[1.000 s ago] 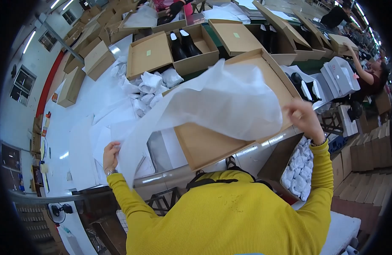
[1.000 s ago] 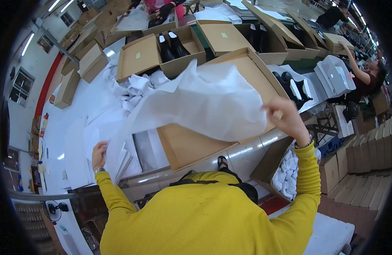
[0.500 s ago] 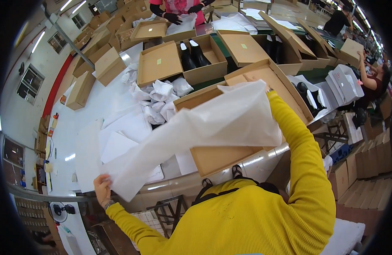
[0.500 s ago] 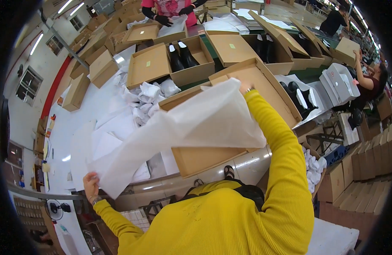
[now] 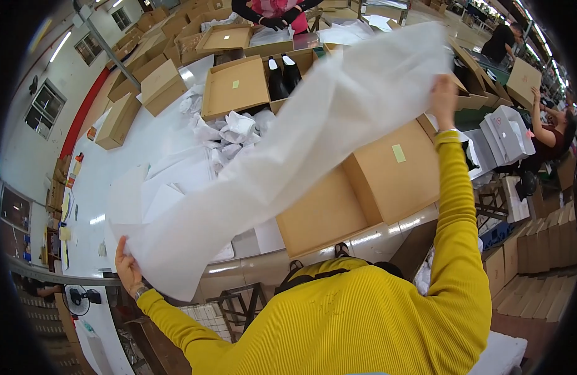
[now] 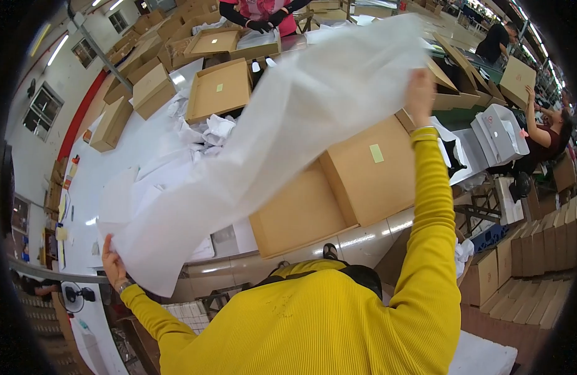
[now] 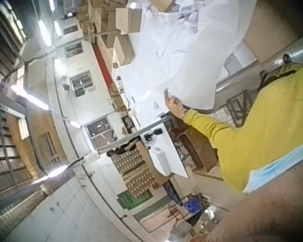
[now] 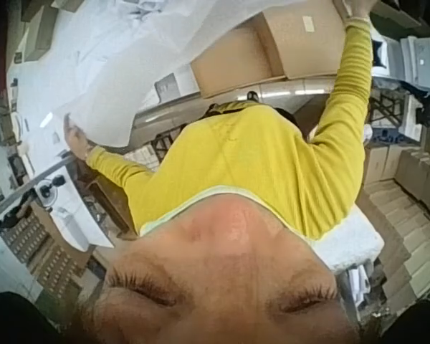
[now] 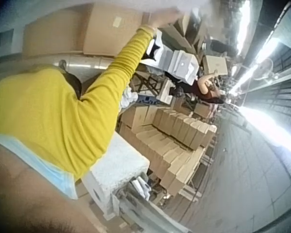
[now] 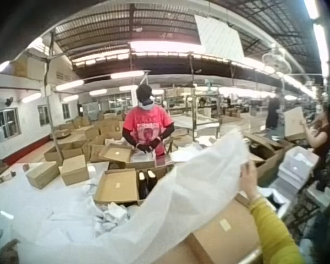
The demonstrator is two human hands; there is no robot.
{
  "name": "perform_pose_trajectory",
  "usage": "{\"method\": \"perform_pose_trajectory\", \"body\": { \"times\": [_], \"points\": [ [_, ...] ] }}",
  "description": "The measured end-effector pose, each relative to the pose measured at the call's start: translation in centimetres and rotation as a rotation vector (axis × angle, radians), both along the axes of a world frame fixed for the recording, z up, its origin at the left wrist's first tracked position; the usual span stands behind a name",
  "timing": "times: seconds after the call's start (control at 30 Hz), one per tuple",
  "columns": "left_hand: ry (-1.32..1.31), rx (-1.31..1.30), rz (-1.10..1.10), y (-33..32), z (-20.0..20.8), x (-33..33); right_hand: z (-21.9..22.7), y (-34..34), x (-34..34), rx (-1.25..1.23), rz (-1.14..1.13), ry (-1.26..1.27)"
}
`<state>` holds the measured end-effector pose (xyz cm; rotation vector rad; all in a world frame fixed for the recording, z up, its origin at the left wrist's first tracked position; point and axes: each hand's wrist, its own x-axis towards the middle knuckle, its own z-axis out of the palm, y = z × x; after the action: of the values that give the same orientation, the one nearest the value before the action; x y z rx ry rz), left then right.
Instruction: Packing finished shoes into boxes with tissue paper and silica gel packets.
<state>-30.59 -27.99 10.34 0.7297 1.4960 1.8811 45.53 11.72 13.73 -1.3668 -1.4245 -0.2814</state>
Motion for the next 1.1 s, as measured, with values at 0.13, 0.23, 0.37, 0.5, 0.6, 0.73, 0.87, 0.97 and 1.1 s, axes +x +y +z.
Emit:
{"method": "perform_pose_trajectory", "body": {
  "times": [0.13, 0.23, 0.37, 0.5, 0.6, 0.73, 0.87, 0.97, 1.1],
  "points": [
    [0.111, -0.046, -0.211, 1.7, -0.7, -0.2, -0.8, -1.7, 7.1, 0.248, 0.346, 0.898],
    [0.158, -0.150, -0.232, 5.2, -1.0, 2.5, -7.5, -2.6, 13.8, 0.261, 0.552, 1.125],
    [0.099, -0.122, -0.372, 8.9, -4.5, 1.2, -13.9, -4.8, 20.1, 0.172, 0.245, 0.866],
    [0.051, -0.204, -0.483, 9.5, -5.5, 0.3, -10.8, -4.8, 20.4, -0.168, 0.448, 0.820],
    [0.058, -0.257, -0.521, 10.0, -5.0, 1.5, -6.7, -4.7, 19.3, -0.455, 0.513, 1.467],
    [0.113, -0.302, -0.440, 9.6, -5.2, 2.0, -5.5, -4.1, 21.9, -0.402, 0.215, 0.939],
    [0.125, -0.441, -0.470, 10.2, -7.9, 0.8, -6.6, -6.5, 27.5, -0.636, -0.528, -0.340],
    [0.126, -0.334, -0.423, 10.1, -5.1, 6.4, 1.4, -9.3, 8.0, -0.538, -0.477, -0.434],
    [0.136, -0.278, -0.444, 11.4, -4.6, 7.8, -2.1, -10.2, -3.4, -0.543, 0.310, -0.848]
  ]
}}
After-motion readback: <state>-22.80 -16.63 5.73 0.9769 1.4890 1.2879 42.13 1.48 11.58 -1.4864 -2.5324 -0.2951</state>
